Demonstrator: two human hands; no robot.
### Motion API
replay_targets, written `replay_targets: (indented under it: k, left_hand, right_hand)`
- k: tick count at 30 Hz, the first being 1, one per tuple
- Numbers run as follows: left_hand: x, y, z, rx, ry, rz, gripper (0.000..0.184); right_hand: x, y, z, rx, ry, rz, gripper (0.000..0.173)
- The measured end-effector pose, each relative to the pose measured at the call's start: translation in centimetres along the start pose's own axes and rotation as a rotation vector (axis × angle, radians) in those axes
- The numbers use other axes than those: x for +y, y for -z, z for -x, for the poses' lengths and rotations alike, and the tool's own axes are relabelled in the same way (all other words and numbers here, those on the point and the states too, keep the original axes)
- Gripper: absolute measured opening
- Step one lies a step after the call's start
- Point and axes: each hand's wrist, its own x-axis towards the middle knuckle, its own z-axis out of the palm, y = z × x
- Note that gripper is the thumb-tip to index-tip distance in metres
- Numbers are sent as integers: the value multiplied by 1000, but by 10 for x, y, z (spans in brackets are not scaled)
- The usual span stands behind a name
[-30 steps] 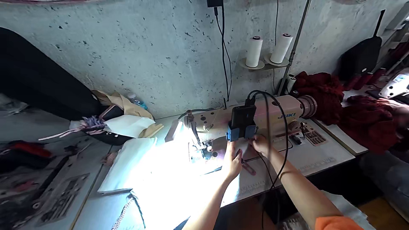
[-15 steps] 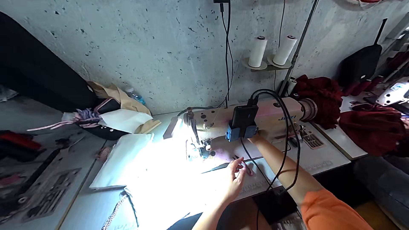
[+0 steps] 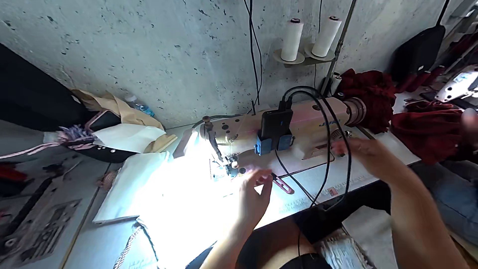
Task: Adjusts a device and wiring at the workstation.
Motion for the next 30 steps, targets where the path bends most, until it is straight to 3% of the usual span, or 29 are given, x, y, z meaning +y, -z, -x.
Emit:
replay_targets:
  k: [3, 6, 8, 12, 16, 19, 24, 30]
  left_hand:
    - [30, 16, -37, 129, -66, -79, 29]
    - [39, 26, -84, 204, -201, -134, 41]
    - [41, 30, -110, 142, -211, -166, 44]
    - [45, 36, -139, -4, -108, -186, 25]
    - [51, 41, -140, -47, -68, -197, 24]
    - [49, 42, -142, -59, -59, -192, 24]
    - [51, 47, -146, -134, 12, -156, 23]
    - [47, 46, -147, -154, 35, -109, 21]
  right_hand:
    - [-44, 27, -2, 242, 93, -9, 33]
    - [-77, 35, -27, 328, 308, -73, 33]
    - [-92, 34, -50, 335, 401, -96, 33]
    - [-112, 25, -90, 298, 462, -124, 33]
    - [-119, 15, -123, 193, 471, -86, 29]
    - [-130, 10, -144, 17, 443, -39, 28]
    - [-133, 3, -183, -291, 344, -291, 31]
    - [-120, 5, -194, -503, 298, -287, 24]
